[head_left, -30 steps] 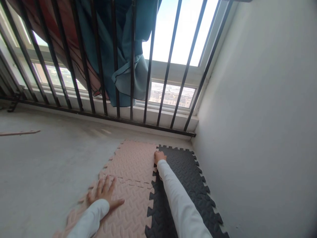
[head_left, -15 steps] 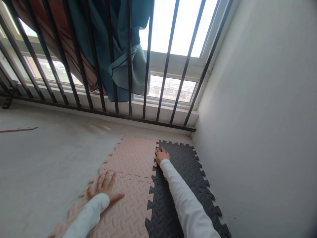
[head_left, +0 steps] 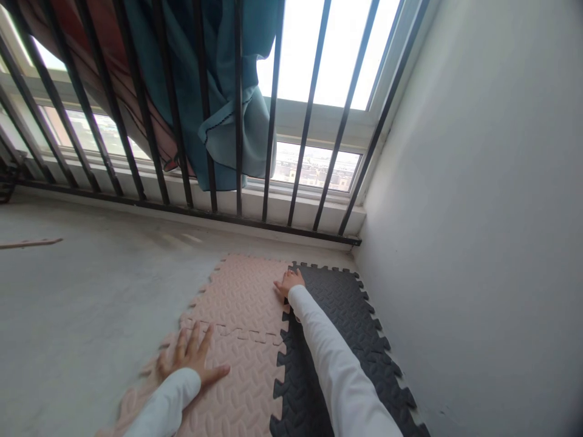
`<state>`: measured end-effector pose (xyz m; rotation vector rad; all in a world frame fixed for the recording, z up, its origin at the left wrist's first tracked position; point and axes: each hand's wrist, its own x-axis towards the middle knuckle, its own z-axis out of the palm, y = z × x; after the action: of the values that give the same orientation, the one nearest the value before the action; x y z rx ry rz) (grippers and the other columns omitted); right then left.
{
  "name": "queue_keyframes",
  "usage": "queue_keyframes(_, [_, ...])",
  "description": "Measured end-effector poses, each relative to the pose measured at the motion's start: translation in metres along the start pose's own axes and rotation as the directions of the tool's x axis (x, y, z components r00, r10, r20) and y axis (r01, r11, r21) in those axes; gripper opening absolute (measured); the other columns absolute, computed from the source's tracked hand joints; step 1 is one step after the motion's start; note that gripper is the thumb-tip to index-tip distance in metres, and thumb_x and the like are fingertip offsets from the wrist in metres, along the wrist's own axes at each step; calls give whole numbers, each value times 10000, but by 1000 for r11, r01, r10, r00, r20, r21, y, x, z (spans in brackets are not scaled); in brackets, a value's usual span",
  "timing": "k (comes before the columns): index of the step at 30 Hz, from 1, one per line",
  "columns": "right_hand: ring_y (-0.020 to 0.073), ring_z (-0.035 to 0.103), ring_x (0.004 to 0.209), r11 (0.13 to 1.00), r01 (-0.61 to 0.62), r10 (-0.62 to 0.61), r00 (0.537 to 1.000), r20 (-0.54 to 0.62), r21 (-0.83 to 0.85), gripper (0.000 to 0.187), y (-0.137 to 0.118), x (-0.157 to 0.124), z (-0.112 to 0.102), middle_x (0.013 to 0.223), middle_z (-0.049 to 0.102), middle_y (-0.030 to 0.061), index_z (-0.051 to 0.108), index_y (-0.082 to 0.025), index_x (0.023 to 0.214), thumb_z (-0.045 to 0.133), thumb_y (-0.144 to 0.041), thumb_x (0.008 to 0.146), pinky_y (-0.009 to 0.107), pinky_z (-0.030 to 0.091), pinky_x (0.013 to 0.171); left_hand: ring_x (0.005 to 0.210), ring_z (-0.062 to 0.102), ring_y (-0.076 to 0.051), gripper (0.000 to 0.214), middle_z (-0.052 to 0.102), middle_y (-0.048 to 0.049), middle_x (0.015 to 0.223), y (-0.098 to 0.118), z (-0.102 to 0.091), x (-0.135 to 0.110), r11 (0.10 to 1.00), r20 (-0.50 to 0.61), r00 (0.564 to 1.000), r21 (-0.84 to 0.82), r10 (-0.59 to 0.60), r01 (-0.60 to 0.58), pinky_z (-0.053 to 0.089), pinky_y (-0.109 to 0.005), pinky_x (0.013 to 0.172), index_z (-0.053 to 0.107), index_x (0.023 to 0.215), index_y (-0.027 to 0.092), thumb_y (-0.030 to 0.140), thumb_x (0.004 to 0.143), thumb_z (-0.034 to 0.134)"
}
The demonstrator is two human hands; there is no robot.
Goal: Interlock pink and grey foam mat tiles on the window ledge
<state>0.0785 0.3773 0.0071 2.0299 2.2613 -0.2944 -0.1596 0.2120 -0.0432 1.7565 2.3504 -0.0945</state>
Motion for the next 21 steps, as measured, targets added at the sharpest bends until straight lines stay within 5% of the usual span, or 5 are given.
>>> queue_keyframes(2, [218, 285, 1245, 999, -28, 28, 1000, -3, 21, 628, -1, 6, -5, 1328, 355, 173, 346, -49, 1280, 211, -467, 831, 375, 58, 1053, 1319, -24, -273, 863, 76, -3, 1455, 4, -8, -8, 1000, -14, 1000, 3, -6, 6, 72, -596, 971, 244, 1310, 315, 628, 530, 442])
queue_keyframes(6, [190, 106, 1306, 991, -84, 82, 996, 20, 108, 646, 5, 21, -8, 1426, 133, 113, 142, -79, 1354, 233, -446, 830, 388, 111, 1046, 1319, -9, -265, 855, 88, 9, 1453, 8, -15, -14, 1000, 4, 1000, 7, -16, 16, 64, -590, 978, 248, 1305, 326, 621, 529, 454])
queue_keyframes(11, [190, 130, 1301, 985, -98, 86, 992, 87, 141, 602, 23, 34, -14, 1387, 270, 104, 204, -154, 1346, 221, -466, 832, 417, 92, 1042, 1319, -29, -268, 907, 47, 16, 1457, 6, -15, -9, 1000, 58, 998, 26, -9, 8, 36, -571, 993, 204, 1315, 334, 660, 508, 459])
queue_keyframes(17, [276, -46, 1304, 993, -96, 78, 971, 228, 66, 1113, 44, 18, -18, 1433, -2, 153, -27, -175, 1365, 541, -673, 548, 480, 78, 1020, 1315, -68, -274, 929, 22, 18, 1459, 2, -6, -1, 1000, 85, 996, 3, -22, 22, 36, -587, 985, 196, 1316, 345, 666, 489, 472])
queue_keyframes(21, [284, -134, 1288, 989, -139, 123, 962, 245, 52, 1251, 44, 1, -13, 1417, -119, 178, -113, -184, 1349, 601, -679, 448, 505, 47, 1006, 1315, -72, -274, 918, 35, 7, 1459, 1, -2, -2, 1000, 38, 999, -25, -4, 5, 33, -598, 980, 218, 1314, 331, 664, 495, 466])
